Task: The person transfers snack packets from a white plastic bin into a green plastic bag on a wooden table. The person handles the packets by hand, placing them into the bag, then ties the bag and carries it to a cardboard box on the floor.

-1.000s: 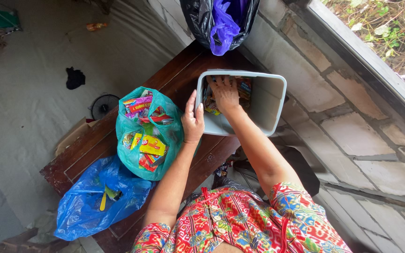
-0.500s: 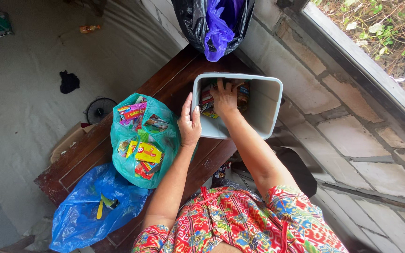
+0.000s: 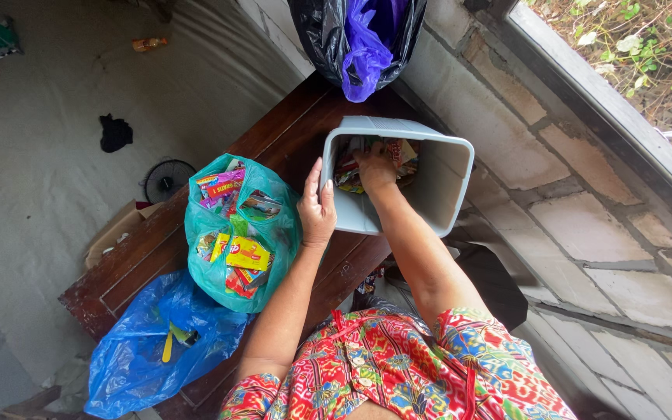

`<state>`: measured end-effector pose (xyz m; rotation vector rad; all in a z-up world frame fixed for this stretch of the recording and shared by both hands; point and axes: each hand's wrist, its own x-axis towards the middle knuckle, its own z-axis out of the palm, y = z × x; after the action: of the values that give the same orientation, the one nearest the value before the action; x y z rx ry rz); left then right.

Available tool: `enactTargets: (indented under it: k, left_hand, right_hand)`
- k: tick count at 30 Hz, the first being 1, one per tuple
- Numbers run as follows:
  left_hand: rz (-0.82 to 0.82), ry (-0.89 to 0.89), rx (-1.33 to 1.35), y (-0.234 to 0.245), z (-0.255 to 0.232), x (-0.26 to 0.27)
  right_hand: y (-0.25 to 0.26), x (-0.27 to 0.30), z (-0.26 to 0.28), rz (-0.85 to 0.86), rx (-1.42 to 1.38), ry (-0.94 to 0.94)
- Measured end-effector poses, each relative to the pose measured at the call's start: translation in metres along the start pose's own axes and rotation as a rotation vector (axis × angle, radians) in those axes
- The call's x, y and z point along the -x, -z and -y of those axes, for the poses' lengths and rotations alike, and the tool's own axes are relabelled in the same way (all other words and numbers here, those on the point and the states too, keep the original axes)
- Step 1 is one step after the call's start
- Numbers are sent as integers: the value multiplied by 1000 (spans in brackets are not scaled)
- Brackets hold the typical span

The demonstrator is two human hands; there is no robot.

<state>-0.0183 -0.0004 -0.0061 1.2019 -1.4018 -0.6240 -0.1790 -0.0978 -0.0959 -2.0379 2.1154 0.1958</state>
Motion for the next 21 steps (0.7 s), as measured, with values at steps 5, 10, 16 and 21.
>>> enactTargets:
  k: [5, 10, 16, 21]
  left_hand:
    - [-13, -55, 18, -2, -5, -3]
    - [9, 49, 20, -1, -20, -12]
    - [33, 73, 45, -5, -34, -34]
    - [48, 98, -37, -13, -17, -62]
  right_hand:
    - [-17, -12, -10, -95, -53, 105]
    - [10, -8, -21, -118, -322, 140]
    - [82, 22, -31, -269, -595, 196]
    - [138, 55, -40, -362, -759, 172]
